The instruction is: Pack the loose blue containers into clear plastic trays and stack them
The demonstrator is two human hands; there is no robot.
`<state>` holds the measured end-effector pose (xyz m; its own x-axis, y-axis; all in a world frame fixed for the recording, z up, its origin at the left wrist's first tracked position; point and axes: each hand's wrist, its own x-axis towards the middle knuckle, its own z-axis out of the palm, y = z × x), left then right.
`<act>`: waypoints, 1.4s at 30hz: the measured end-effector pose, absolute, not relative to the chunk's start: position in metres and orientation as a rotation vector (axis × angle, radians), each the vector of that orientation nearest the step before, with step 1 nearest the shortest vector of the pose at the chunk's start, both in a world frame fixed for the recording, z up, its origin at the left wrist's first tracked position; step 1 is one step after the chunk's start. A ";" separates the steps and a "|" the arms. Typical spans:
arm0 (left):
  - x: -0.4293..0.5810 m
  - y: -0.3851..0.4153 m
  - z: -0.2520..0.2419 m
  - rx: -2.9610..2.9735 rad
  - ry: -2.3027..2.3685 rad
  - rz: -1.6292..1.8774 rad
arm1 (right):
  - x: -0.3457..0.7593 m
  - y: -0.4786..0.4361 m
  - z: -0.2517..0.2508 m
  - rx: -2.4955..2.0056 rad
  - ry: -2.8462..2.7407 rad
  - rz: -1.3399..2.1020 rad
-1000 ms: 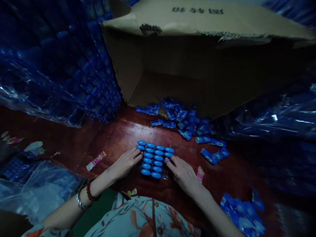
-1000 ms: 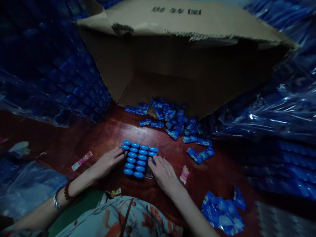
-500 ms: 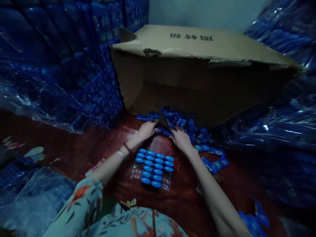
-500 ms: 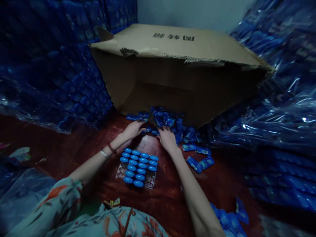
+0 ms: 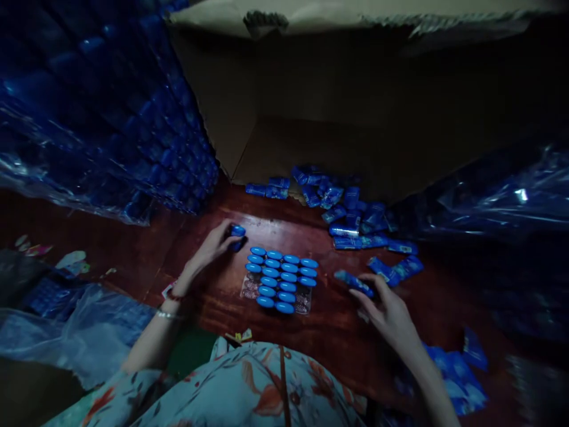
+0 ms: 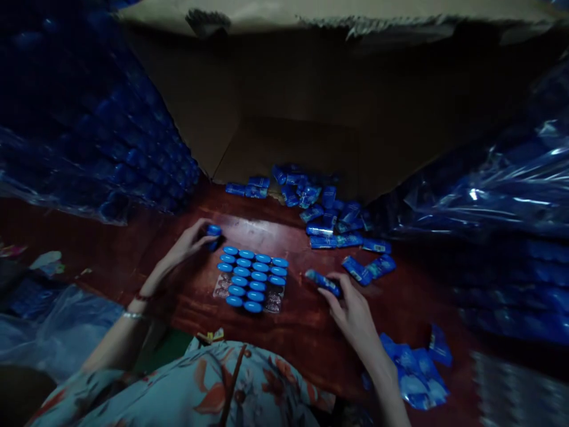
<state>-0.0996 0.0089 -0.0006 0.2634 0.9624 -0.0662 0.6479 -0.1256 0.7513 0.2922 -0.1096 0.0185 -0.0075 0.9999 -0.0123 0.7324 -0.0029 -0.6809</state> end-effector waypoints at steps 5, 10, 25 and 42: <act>-0.112 -0.065 0.005 1.472 1.715 0.967 | 0.279 -0.141 0.034 -1.717 -1.761 0.738; -0.069 -0.110 0.001 1.511 1.671 1.125 | 0.240 -0.136 0.013 -1.475 -1.881 0.589; -0.060 -0.092 0.024 2.617 1.102 0.299 | 0.215 -0.126 0.023 -1.351 -2.722 -0.028; -0.078 0.052 -0.026 1.751 1.927 1.049 | 0.200 -0.136 0.006 -1.425 -2.251 -0.166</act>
